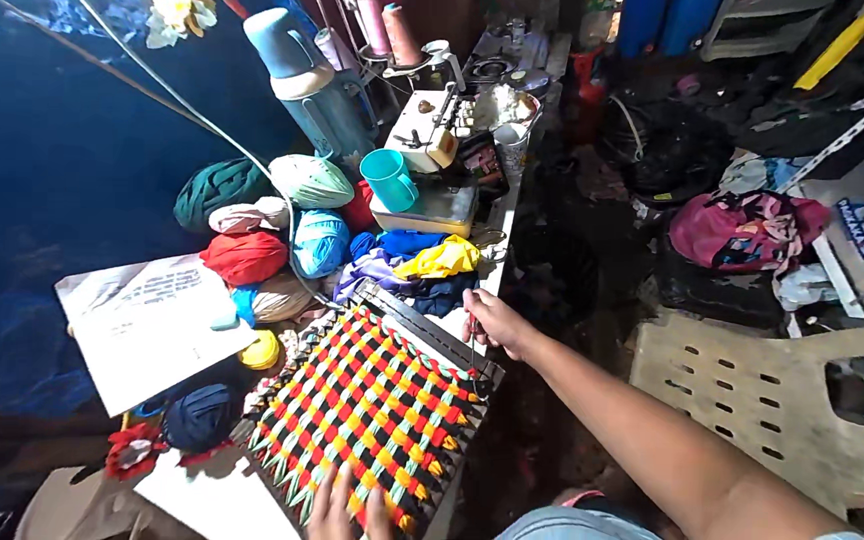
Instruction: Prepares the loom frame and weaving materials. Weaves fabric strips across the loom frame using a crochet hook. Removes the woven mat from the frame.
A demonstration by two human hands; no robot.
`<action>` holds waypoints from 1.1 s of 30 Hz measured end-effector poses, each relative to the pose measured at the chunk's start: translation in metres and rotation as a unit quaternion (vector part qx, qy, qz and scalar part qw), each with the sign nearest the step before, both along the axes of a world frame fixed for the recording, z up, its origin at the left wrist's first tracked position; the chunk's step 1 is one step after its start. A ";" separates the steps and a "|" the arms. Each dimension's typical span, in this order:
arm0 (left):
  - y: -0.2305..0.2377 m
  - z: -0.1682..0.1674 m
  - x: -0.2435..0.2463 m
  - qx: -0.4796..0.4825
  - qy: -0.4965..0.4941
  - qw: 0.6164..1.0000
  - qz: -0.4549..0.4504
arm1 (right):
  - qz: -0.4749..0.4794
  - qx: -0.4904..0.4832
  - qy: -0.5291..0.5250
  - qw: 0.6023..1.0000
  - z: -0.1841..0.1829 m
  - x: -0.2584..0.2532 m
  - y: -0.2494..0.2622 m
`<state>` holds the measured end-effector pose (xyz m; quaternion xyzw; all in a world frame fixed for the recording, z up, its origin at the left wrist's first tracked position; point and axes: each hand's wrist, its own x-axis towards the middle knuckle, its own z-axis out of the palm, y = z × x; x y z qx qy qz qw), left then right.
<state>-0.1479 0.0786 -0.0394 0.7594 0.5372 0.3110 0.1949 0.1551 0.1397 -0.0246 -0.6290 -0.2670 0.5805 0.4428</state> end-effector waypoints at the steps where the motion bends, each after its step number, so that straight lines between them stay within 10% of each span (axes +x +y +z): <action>1: 0.007 -0.001 0.012 0.004 -0.002 0.998 -0.056 | 0.019 0.006 -0.013 1.000 0.002 -0.003 0.005; 10: 0.022 -0.042 0.091 0.022 0.019 0.991 -0.129 | -0.029 0.089 -0.102 0.990 0.017 -0.007 0.008; 16: 0.019 -0.042 0.092 0.021 0.011 0.992 -0.128 | -0.188 0.080 0.043 0.978 0.004 0.002 -0.042; 33: 0.051 -0.042 0.112 0.057 -0.038 0.971 -0.230 | -0.223 0.086 0.340 0.909 -0.005 0.005 -0.083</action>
